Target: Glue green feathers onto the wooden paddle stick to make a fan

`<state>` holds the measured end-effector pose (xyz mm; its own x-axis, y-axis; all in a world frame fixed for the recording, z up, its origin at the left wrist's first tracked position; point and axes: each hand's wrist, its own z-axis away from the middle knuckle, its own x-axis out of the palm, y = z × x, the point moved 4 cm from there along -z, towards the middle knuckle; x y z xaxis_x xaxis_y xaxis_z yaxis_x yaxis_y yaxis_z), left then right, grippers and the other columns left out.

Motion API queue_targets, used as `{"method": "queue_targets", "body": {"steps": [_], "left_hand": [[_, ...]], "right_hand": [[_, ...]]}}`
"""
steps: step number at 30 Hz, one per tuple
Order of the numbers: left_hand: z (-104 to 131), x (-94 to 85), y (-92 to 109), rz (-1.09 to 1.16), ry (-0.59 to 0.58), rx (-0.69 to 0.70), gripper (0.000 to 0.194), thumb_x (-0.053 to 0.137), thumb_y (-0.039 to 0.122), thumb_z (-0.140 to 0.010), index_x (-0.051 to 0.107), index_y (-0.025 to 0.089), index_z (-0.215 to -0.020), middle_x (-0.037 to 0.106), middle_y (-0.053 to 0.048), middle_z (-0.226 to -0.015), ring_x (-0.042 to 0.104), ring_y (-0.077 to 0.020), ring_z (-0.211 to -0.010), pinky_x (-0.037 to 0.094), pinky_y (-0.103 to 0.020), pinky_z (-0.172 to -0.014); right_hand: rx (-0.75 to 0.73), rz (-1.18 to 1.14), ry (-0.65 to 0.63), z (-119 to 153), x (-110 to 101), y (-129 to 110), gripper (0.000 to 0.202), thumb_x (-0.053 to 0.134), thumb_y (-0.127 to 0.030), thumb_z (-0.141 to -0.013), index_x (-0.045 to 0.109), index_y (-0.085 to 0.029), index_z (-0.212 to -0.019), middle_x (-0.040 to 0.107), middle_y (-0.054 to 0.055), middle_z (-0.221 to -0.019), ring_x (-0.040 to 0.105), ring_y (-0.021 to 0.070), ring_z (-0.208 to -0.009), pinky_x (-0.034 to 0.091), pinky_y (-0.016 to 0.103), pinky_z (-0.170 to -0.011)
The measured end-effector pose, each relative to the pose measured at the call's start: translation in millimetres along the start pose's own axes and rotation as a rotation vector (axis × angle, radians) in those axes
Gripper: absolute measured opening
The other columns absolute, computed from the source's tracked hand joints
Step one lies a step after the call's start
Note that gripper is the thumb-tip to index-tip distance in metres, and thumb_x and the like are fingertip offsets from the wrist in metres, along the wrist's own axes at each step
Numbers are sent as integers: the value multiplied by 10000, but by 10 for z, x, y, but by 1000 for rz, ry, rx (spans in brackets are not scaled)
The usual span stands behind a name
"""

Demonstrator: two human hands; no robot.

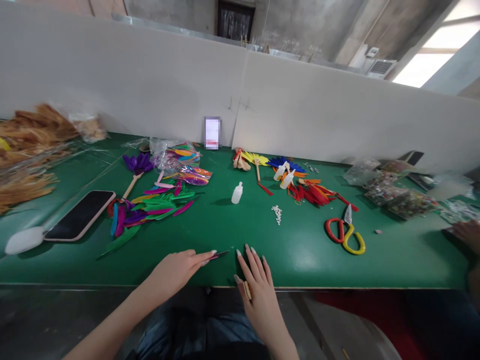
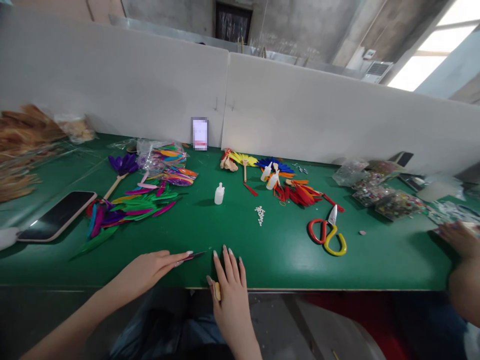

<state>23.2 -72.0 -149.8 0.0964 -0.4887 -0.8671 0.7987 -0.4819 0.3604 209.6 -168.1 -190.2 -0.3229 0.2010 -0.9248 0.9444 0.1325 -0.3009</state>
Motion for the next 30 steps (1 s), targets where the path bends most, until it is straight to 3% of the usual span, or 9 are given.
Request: {"method": "queue_targets", "body": {"steps": [4, 12, 30], "left_hand": [[123, 4, -72, 24, -1, -2, 393, 316, 358, -953, 484, 375, -1308, 618, -34, -851, 629, -173, -770, 438, -232, -682], [-23, -38, 79, -4, -34, -29, 396, 338, 333, -954, 455, 370, -1330, 624, -49, -902, 635, -199, -821, 441, -252, -693], [63, -22, -85, 56, -5, 7, 394, 316, 351, -952, 483, 373, -1308, 609, -35, -862, 614, -178, -773, 425, -239, -674]], "right_hand": [[-3, -12, 2, 1, -3, 0, 532, 371, -284, -952, 214, -262, -1460, 240, 48, -1517, 237, 249, -1381, 325, 502, -1075], [14, -14, -42, -10, -13, -4, 501, 353, -291, -957, 264, -229, -1446, 233, 66, -1520, 222, 246, -1387, 307, 507, -1083], [12, -5, -25, -3, 4, -7, 493, 360, -299, -958, 275, -244, -1440, 243, 52, -1518, 231, 243, -1385, 312, 499, -1081]]}}
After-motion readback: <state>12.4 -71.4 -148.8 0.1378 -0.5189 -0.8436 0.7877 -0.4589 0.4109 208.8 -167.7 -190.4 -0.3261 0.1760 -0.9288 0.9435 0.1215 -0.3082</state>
